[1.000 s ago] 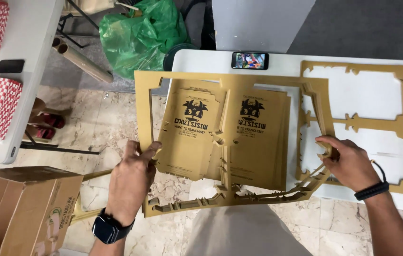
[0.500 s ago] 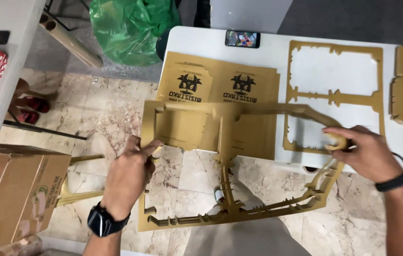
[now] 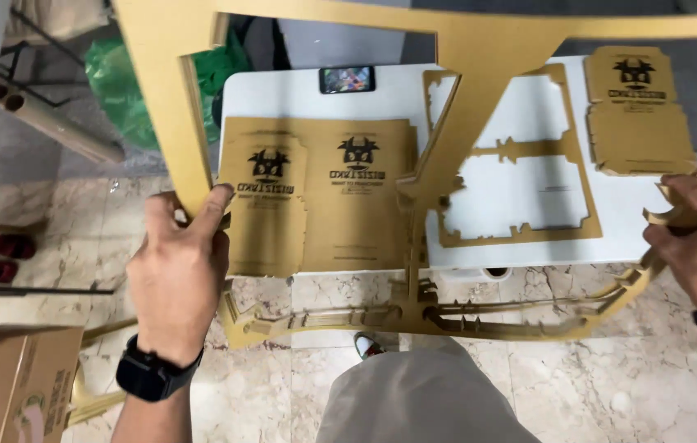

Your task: The person is punching out pre-cut shapes from cardboard sheets and stacking the finished pieces on a table for assembly.

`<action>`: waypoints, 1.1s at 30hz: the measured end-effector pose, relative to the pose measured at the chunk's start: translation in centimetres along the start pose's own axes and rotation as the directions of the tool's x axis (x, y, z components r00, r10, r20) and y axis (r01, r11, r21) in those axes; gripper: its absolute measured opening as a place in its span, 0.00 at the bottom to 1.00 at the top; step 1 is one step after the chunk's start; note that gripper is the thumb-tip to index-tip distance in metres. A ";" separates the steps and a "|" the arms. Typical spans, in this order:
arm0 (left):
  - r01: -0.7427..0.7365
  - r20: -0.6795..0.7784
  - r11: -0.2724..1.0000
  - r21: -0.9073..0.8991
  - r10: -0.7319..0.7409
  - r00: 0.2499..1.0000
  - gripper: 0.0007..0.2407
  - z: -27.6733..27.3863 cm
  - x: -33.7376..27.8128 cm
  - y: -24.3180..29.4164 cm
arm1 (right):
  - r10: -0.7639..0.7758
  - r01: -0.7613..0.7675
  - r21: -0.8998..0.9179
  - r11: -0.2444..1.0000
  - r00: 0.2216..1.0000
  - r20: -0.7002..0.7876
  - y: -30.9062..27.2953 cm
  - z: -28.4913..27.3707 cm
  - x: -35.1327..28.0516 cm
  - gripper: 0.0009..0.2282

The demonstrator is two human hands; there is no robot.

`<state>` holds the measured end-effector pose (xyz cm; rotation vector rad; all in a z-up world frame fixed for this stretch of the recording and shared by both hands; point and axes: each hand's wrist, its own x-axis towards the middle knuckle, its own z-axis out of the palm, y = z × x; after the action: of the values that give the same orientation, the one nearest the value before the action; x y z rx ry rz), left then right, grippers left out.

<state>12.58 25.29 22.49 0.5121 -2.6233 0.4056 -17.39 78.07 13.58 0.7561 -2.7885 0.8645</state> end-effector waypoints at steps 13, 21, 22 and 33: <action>-0.538 0.048 0.843 -0.009 0.538 0.842 0.18 7.2 21.1 14.2 | 0.078 -0.168 -0.516 0.840 0.978 -0.192 13.3 9.1 -5.2 0.24; -0.723 0.125 0.674 0.151 0.713 0.690 0.17 9.6 32.4 22.7 | 0.375 -0.413 -0.201 0.888 0.905 -0.201 12.4 16.7 -5.9 0.13; -0.749 0.159 0.631 0.202 0.734 0.661 0.19 10.0 33.7 23.8 | 0.388 -0.429 -0.176 0.886 0.894 -0.222 12.2 17.8 -5.9 0.15; -0.901 0.015 0.268 0.342 0.957 0.291 0.18 19.5 46.1 34.0 | 0.639 -0.641 0.052 0.766 0.749 -0.175 11.0 29.0 -5.1 0.21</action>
<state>-47.08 35.30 20.42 -1.1292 -2.3392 1.1411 -17.72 71.86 -17.21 -0.3309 -2.8818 0.9361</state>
